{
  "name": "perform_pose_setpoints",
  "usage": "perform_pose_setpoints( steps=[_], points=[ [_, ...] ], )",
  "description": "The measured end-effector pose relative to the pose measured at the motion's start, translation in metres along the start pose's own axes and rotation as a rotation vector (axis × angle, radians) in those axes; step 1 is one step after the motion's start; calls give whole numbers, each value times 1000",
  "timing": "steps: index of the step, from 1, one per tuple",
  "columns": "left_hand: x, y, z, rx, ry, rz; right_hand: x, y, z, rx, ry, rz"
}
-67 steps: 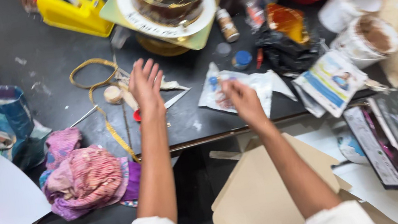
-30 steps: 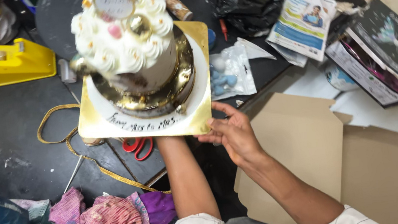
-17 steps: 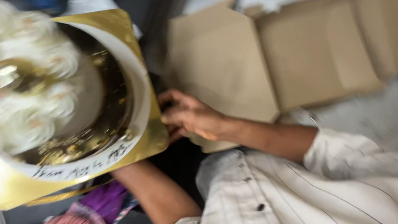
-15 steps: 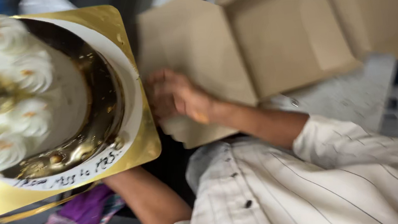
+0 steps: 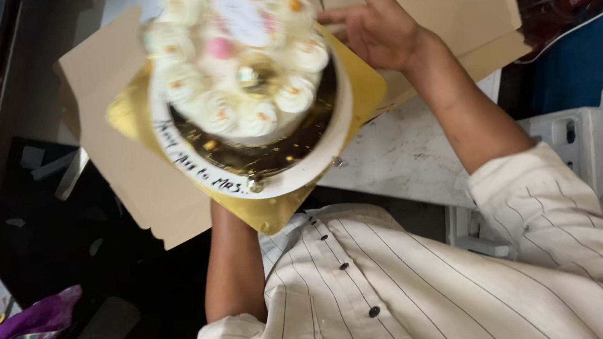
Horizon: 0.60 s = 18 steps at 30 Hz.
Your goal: The person folds and assembles a flat cardboard sheet into a box. They then place a decorated cake into the assembled box and close the flaps.
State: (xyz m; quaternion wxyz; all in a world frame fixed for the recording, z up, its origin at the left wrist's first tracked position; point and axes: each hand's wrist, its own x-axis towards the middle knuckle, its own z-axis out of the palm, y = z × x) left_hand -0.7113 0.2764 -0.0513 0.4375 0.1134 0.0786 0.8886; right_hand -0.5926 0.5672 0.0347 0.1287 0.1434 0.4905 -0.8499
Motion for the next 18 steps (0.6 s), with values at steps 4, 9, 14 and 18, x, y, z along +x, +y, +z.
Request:
perform_pose_setpoints(
  steps=[4, 9, 14, 18],
  points=[
    [31, -41, -3, -5, 13, -41, -34, 2, -24, -124, 99, -47],
    [77, -54, -21, 24, 55, -59, -40, 14, -48, 147, 120, -163],
    [106, -36, -37, 58, 179, -59, -16, 28, -81, 338, 233, -232],
    [118, -24, -52, -5, 432, -140, 8, 39, -109, 489, 241, -125]
  ],
)
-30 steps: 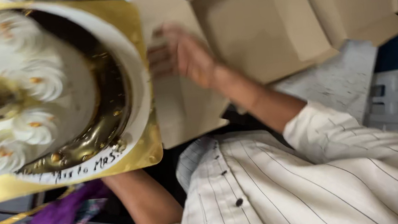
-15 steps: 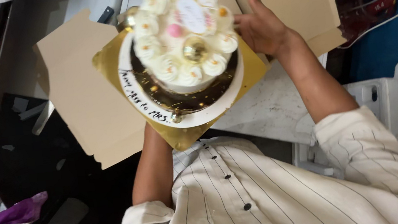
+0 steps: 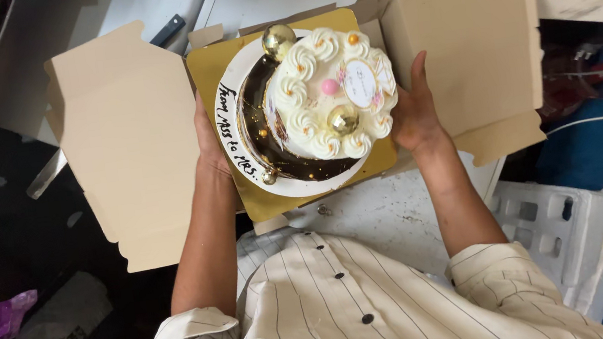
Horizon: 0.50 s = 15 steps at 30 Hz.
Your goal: The person folds and assembles a flat cardboard sheet into a box. They then place a decorated cake into the assembled box and close the flaps.
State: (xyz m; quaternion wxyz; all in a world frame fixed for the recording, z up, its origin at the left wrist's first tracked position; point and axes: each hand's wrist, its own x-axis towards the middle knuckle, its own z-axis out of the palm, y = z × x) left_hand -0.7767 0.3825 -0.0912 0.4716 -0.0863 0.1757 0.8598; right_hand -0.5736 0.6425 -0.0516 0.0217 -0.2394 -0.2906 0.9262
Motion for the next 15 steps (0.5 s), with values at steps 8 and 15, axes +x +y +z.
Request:
perform_pose_setpoints(
  steps=[8, 15],
  points=[
    [31, 13, -26, 435, 324, -151, 43, 5, -41, -64, 97, 47],
    [57, 1, -60, 553, 508, -216, 55, 16, -70, -318, 232, 2]
  ],
)
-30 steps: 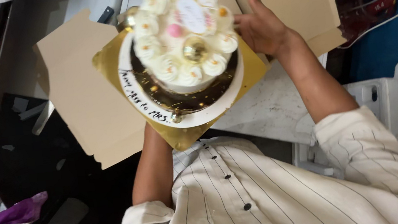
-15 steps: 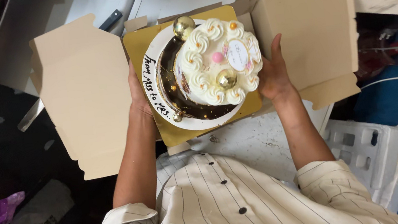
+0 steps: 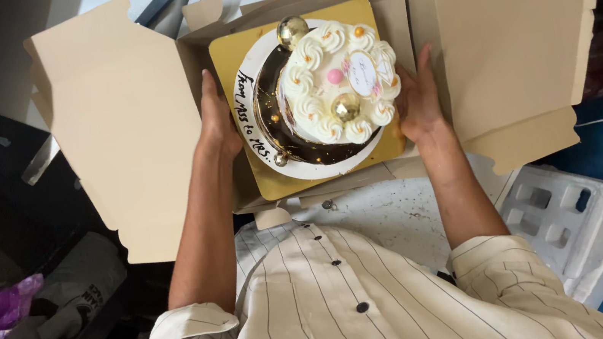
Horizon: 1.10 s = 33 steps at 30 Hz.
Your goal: The person folds and assembles a flat cardboard sheet into a box. They then place a decorated cake into the assembled box and close the flaps.
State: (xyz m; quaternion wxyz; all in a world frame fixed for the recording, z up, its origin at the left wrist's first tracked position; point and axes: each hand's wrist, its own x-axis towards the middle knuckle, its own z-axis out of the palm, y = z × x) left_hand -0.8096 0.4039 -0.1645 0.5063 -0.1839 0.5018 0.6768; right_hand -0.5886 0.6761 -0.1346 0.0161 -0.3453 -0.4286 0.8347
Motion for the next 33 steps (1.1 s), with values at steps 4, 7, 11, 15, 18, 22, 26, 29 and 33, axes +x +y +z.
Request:
perform_pose_setpoints(
  steps=[4, 7, 11, 15, 18, 22, 26, 29, 33],
  points=[
    [8, -3, -1, 112, 36, 29, 9, 10, -6, 100, 53, 29],
    [9, 0, 3, 114, 51, 82, 15, 12, -7, 46, 60, 45],
    [7, 1, 13, 235, 226, 38, 19, 8, -5, -48, 72, 92],
    [8, -5, 18, 238, 149, 204, 20, 4, -1, -187, 117, 175],
    [9, -8, 20, 220, 181, 136, 20, 3, 2, -148, 53, 129],
    [2, -10, 20, 243, 236, 119, 17, 4, 6, -125, 121, 112],
    [-9, -6, 26, 224, 196, 124, 11, 3, 8, -178, 135, 112],
    [-15, -2, 29, 201, 178, 70, 8, 3, 12, -245, 190, 122],
    [-18, -1, 28, 231, 160, 71, 7, 3, 15, -308, 261, 126]
  ],
)
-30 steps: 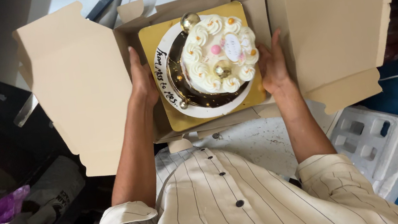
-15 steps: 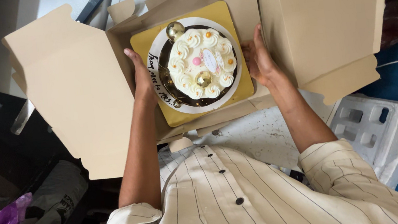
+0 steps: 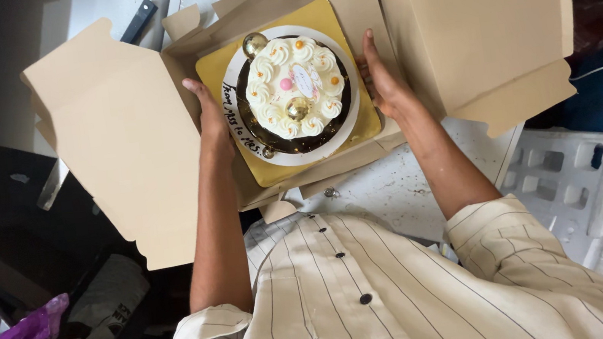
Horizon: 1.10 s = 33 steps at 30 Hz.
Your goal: The person folds and assembles a flat cardboard sheet into a box. They then place a decorated cake into the assembled box and close the flaps.
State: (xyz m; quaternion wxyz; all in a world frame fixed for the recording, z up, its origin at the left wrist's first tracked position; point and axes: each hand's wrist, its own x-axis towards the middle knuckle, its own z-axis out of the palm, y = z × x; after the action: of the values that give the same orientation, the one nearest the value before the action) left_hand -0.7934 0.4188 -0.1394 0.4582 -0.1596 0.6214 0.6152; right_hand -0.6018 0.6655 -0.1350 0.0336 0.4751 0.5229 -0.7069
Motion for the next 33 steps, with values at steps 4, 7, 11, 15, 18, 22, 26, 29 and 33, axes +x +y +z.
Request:
perform_pose_setpoints(
  steps=[4, 7, 11, 15, 18, 22, 26, 29, 33],
  points=[
    [-4, 1, 0, 58, 23, 29, 0, -1, -7, 70, -29, 18],
    [-10, 6, -2, 232, 103, 54, 1, 0, -14, 120, -59, 64],
    [-39, 24, -14, 622, 177, 297, 3, 6, -15, 158, -84, 5],
    [-48, 67, -33, 700, 373, 562, 3, 14, -10, 167, -7, -48],
    [-23, 107, -36, 1122, 327, 1243, -1, 15, -7, 178, -5, -11],
    [17, 140, -39, 1547, 15, 1022, -9, 13, 1, 185, 24, 5],
    [42, 136, -41, 1688, -129, 725, -14, 8, 16, 134, 52, 40],
    [57, 125, -46, 1619, -129, 822, -18, 5, 26, 41, 85, 67],
    [73, 118, -59, 1527, -123, 896, -23, 2, 38, -19, 106, 74]
  ],
)
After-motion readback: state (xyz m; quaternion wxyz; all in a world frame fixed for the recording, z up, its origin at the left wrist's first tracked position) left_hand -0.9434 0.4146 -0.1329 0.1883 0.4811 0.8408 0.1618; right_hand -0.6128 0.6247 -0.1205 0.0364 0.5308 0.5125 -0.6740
